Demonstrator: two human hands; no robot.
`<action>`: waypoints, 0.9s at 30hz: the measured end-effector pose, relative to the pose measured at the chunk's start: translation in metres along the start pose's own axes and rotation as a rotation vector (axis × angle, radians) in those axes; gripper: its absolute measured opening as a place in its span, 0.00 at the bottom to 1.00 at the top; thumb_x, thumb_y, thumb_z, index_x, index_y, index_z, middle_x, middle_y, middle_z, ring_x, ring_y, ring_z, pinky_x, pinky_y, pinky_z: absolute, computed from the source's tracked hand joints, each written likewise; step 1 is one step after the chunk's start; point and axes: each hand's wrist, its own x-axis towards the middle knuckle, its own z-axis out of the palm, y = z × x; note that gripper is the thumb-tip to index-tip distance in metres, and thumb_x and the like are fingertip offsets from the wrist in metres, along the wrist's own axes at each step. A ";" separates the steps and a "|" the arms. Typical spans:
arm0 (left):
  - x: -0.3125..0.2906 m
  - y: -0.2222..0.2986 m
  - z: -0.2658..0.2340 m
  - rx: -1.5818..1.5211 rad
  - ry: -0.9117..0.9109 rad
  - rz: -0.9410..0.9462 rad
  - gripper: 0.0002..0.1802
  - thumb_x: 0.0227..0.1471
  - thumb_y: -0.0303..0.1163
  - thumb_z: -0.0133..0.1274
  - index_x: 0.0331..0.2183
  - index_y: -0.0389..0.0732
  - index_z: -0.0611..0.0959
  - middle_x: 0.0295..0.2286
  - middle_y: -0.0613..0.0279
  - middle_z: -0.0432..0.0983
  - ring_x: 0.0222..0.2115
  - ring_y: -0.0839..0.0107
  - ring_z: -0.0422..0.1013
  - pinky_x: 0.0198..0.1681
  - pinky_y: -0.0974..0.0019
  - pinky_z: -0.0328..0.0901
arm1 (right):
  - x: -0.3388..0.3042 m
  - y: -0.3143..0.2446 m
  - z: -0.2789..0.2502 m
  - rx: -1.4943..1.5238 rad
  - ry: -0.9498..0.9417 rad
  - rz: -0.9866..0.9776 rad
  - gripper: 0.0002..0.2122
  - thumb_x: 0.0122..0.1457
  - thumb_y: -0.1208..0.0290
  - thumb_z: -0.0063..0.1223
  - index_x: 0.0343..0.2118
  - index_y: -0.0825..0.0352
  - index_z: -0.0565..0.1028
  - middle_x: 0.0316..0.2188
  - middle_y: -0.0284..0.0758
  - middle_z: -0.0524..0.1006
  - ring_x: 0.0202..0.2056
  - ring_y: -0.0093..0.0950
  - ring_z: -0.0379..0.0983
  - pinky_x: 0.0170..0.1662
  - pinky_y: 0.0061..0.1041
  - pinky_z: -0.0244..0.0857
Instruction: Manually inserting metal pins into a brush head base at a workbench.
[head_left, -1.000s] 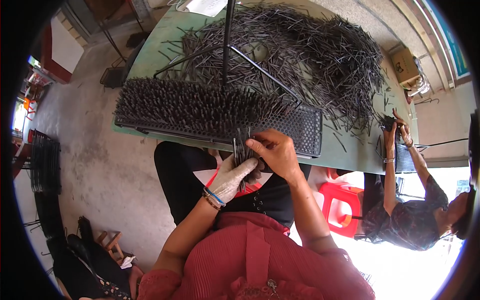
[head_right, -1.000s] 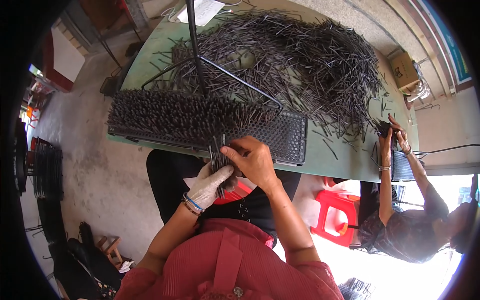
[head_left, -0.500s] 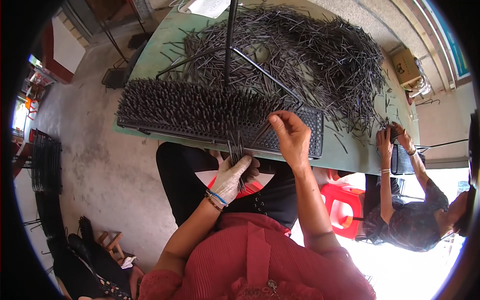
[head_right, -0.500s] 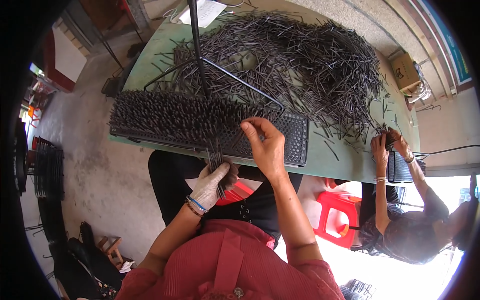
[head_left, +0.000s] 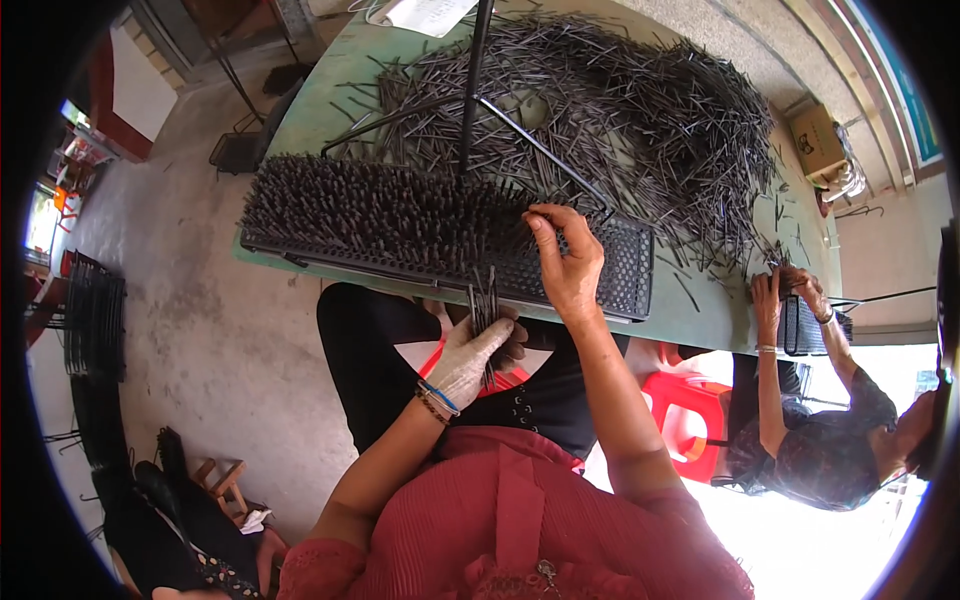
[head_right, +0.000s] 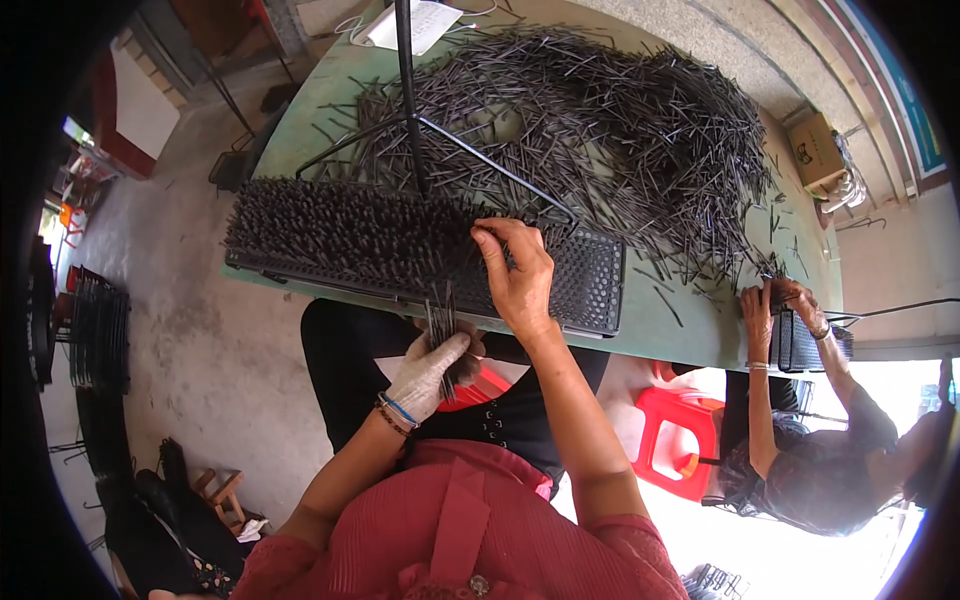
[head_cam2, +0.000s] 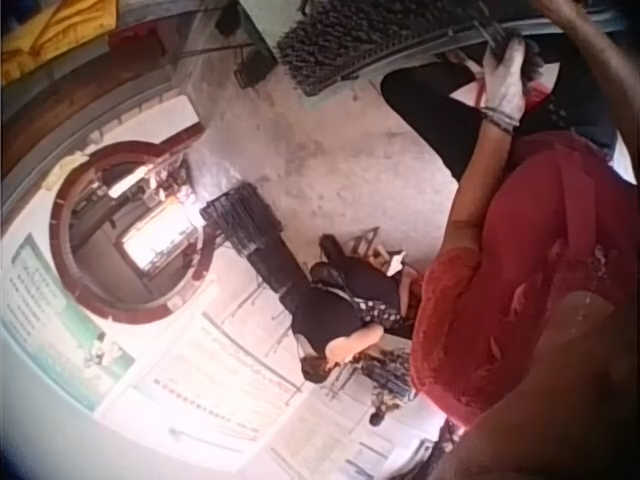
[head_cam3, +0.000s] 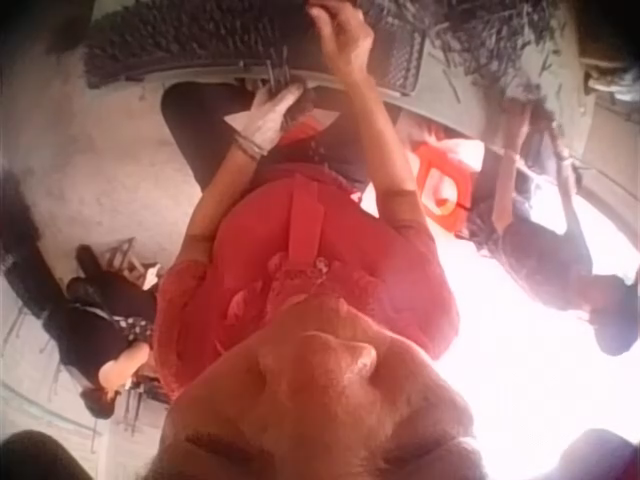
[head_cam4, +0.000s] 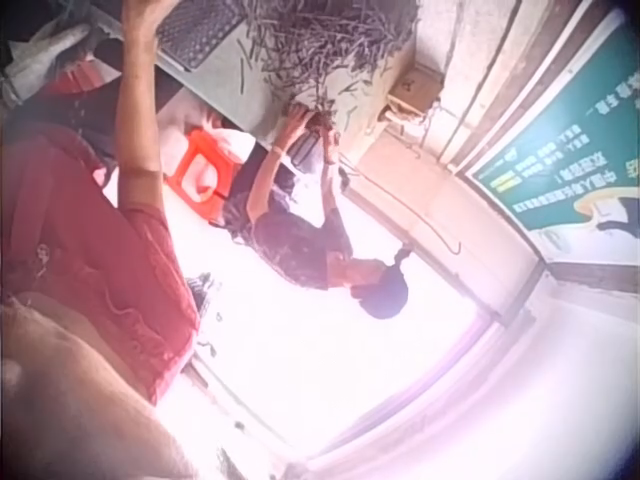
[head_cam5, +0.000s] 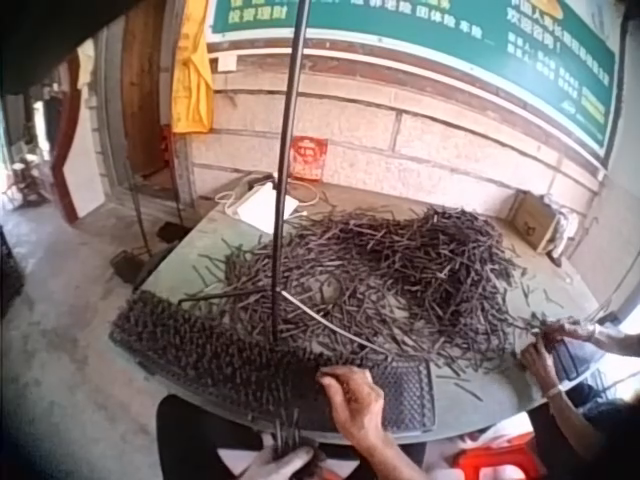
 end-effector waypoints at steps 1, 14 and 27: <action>0.000 0.000 0.000 -0.003 -0.005 0.000 0.10 0.59 0.33 0.52 0.41 0.39 0.76 0.30 0.60 0.78 0.24 0.75 0.75 0.24 0.74 0.69 | -0.001 0.000 0.002 0.012 0.005 -0.017 0.06 0.57 0.76 0.58 0.37 0.68 0.78 0.33 0.35 0.80 0.33 0.28 0.74 0.40 0.24 0.67; 0.000 0.001 0.003 0.005 -0.012 -0.011 0.10 0.59 0.32 0.51 0.41 0.38 0.75 0.30 0.60 0.78 0.25 0.74 0.75 0.25 0.75 0.69 | -0.018 -0.004 0.013 0.011 0.141 -0.005 0.05 0.58 0.77 0.57 0.37 0.68 0.77 0.32 0.34 0.80 0.34 0.26 0.76 0.39 0.21 0.68; 0.000 0.000 0.000 -0.003 -0.025 0.007 0.11 0.58 0.31 0.51 0.42 0.37 0.75 0.30 0.60 0.78 0.25 0.75 0.75 0.24 0.75 0.68 | -0.019 0.003 0.000 -0.044 0.056 -0.109 0.06 0.55 0.80 0.58 0.36 0.67 0.77 0.33 0.34 0.80 0.35 0.31 0.75 0.41 0.25 0.68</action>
